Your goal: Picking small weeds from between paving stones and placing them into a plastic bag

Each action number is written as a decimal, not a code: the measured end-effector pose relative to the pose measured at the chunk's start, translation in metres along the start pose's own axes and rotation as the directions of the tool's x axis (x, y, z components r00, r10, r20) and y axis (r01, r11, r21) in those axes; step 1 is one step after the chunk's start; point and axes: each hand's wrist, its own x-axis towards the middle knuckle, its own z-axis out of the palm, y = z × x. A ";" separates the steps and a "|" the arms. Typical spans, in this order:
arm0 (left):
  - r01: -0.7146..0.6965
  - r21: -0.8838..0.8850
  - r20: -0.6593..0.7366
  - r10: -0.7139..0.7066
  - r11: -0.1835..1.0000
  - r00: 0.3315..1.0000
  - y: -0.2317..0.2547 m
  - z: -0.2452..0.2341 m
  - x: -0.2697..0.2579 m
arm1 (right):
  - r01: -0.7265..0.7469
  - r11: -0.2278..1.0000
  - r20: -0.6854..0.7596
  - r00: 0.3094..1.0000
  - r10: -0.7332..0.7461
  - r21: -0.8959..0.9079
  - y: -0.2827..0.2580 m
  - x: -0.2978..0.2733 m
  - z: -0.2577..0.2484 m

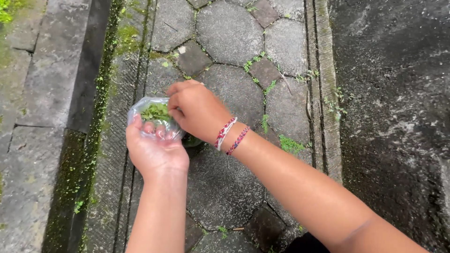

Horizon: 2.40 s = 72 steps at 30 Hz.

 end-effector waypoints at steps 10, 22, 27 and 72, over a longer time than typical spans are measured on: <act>-0.010 0.208 0.005 0.009 0.978 1.000 0.048 0.005 0.021 | -0.017 0.810 -0.161 0.977 0.137 0.586 -0.005 -0.015 -0.004; 0.157 0.166 -0.179 -0.126 0.974 0.976 0.048 0.025 0.012 | -0.495 0.851 -0.417 0.746 0.519 0.173 0.176 -0.066 -0.010; 0.173 0.218 -0.211 -0.127 0.961 0.969 0.031 0.035 -0.001 | -0.511 0.854 -0.442 0.791 0.423 -0.097 0.262 -0.092 -0.010; 0.174 0.141 -0.098 -0.161 0.975 0.982 0.015 0.031 0.015 | -0.582 0.739 -0.354 0.807 0.473 -0.340 0.234 -0.021 0.009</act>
